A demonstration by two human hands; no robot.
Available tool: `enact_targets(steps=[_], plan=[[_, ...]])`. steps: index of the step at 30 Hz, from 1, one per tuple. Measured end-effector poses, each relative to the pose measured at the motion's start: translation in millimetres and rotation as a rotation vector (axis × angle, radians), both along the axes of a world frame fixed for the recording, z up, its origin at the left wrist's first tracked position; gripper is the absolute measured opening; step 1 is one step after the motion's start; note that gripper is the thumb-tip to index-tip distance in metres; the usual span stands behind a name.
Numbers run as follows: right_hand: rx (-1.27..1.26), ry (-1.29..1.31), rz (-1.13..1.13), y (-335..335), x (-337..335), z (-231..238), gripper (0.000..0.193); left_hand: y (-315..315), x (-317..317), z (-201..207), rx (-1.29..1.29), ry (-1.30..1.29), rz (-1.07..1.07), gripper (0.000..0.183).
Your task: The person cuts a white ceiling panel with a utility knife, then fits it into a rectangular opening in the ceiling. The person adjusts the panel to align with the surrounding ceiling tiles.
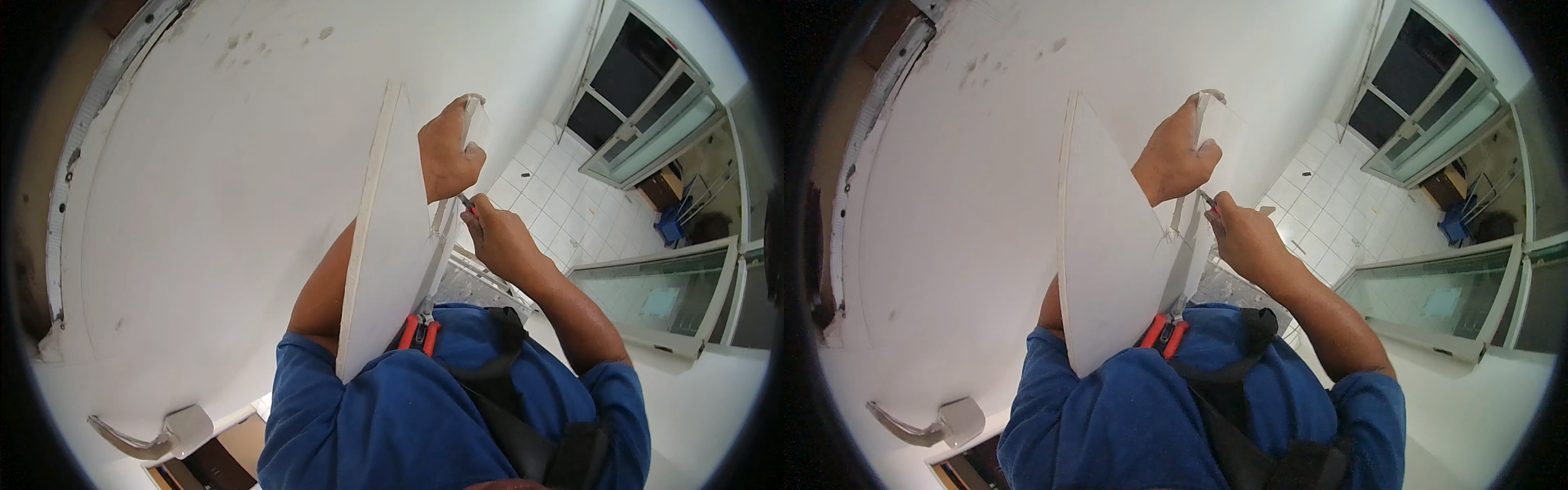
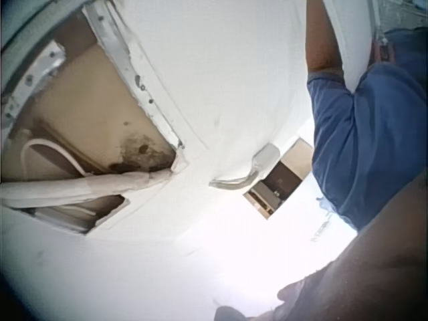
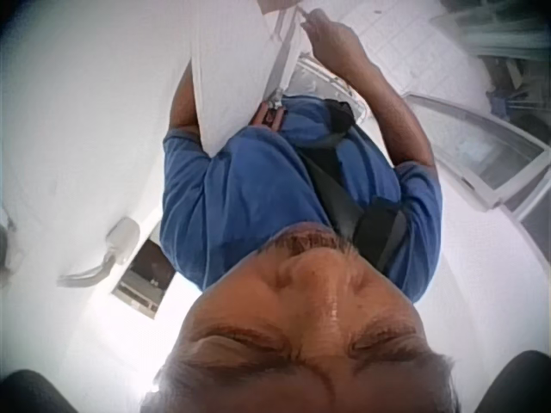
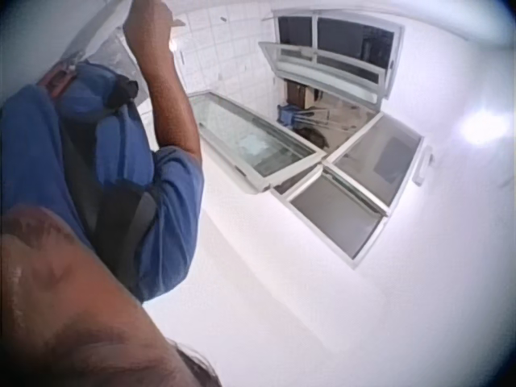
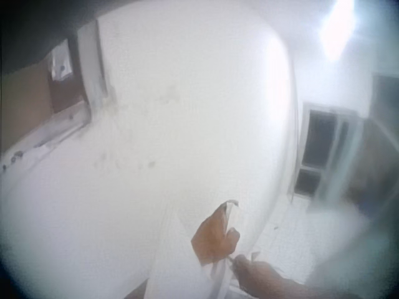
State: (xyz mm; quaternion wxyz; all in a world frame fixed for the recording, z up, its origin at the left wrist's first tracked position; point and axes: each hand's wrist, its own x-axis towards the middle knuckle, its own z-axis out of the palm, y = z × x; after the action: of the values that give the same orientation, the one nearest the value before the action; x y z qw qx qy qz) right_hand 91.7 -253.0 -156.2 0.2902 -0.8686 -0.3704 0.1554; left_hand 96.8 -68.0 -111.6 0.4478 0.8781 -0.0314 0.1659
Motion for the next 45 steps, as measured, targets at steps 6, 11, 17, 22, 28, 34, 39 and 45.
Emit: enact_targets(steps=[6,11,17,22,28,34,39,45], plan=[[-0.132,-0.072,0.153,-2.8,15.9,37.1,0.025,0.4,4.0,-2.8,0.101,0.01,0.001,0.058],[0.109,0.015,-0.016,2.5,-2.5,-15.5,0.026,4.0,1.0,0.7,0.049,0.022,0.028,0.059],[0.028,0.029,0.031,-1.2,-1.4,4.6,0.025,3.7,-8.3,-2.5,0.033,0.13,-0.002,0.055],[-0.193,-0.061,0.177,-11.7,10.8,57.3,0.026,-0.9,-21.3,17.1,0.169,0.283,0.03,0.048],[-0.212,-0.082,0.157,-17.3,20.1,90.2,0.026,15.4,-27.6,6.8,0.072,0.285,0.049,0.042],[-0.117,-0.019,0.133,-20.3,4.4,44.6,0.028,24.0,-31.3,-8.4,-0.036,0.195,0.061,0.035],[0.028,0.002,0.108,-15.4,-2.5,4.7,0.028,28.1,-29.8,-18.4,-0.087,0.151,0.036,0.039],[0.028,0.047,0.067,-9.7,-3.7,0.3,0.026,29.4,-30.2,-14.5,-0.059,0.169,0.042,0.041]])
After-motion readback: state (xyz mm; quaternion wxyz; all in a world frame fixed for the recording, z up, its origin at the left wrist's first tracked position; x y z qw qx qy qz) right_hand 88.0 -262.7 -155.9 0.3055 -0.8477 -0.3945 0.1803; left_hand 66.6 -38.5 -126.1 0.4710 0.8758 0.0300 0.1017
